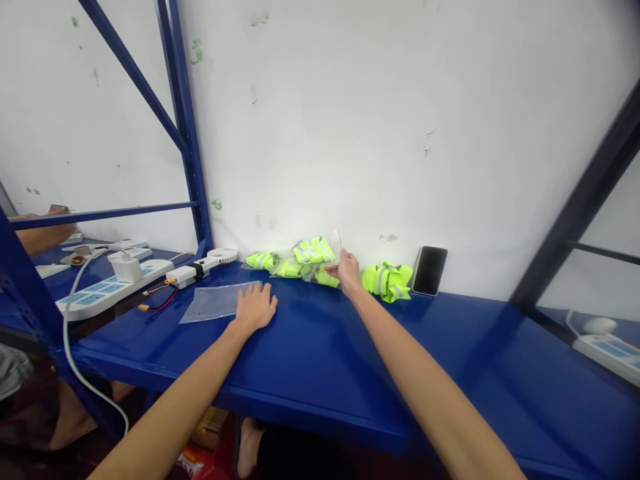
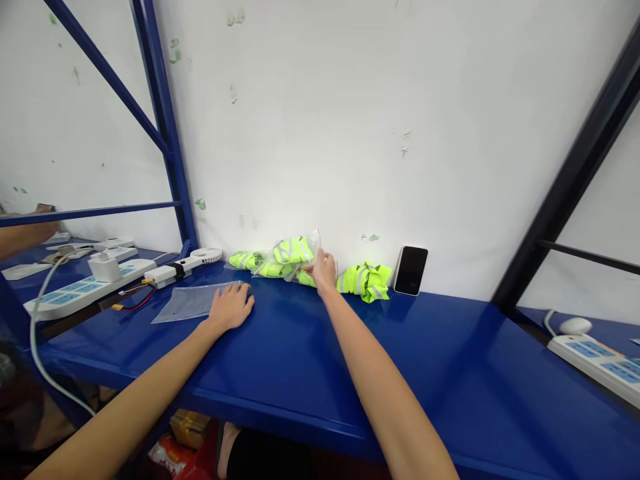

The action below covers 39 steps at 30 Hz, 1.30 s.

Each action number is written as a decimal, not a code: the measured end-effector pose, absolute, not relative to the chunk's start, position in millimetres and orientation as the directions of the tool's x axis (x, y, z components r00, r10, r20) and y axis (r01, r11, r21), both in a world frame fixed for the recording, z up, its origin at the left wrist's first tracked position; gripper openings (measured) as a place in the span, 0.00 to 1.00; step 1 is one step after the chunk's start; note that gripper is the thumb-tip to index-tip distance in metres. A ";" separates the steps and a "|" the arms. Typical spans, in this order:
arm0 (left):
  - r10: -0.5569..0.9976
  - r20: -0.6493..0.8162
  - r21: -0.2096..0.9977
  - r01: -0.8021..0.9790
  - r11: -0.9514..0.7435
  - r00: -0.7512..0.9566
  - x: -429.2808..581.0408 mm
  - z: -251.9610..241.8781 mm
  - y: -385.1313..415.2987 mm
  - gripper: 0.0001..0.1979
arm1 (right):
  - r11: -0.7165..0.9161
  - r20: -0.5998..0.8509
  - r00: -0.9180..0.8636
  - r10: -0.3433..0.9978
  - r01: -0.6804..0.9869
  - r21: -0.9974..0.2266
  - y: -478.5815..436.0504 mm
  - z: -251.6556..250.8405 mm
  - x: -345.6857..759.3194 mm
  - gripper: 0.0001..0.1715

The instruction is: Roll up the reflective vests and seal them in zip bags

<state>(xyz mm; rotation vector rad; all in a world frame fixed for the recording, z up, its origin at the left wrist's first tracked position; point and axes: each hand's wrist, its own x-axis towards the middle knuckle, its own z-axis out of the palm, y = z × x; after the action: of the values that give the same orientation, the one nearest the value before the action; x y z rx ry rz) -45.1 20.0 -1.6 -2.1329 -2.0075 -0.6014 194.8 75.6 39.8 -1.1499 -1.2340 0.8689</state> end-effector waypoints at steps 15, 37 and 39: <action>0.861 0.478 0.143 0.952 -0.270 0.172 -40.0 -2.6 14.5 0.14 | -0.009 0.100 0.018 0.995 0.996 -0.094 45.3 31.3 337.1 0.40; 0.893 0.341 0.932 -0.231 -0.280 0.293 57.1 19.1 -51.5 0.18 | 0.474 0.492 0.131 0.861 0.142 -0.869 -51.8 204.0 264.7 0.17; 0.926 0.273 0.908 -0.387 -0.160 0.259 45.3 27.9 -49.8 0.19 | 0.473 0.495 0.215 0.842 0.148 -0.869 -44.3 200.6 272.8 0.17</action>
<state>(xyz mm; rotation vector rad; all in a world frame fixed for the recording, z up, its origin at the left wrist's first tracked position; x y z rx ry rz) 45.3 -49.8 27.9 -2.8836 -1.4130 -3.0316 272.8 -44.3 200.6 -0.9961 -1.2879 0.6117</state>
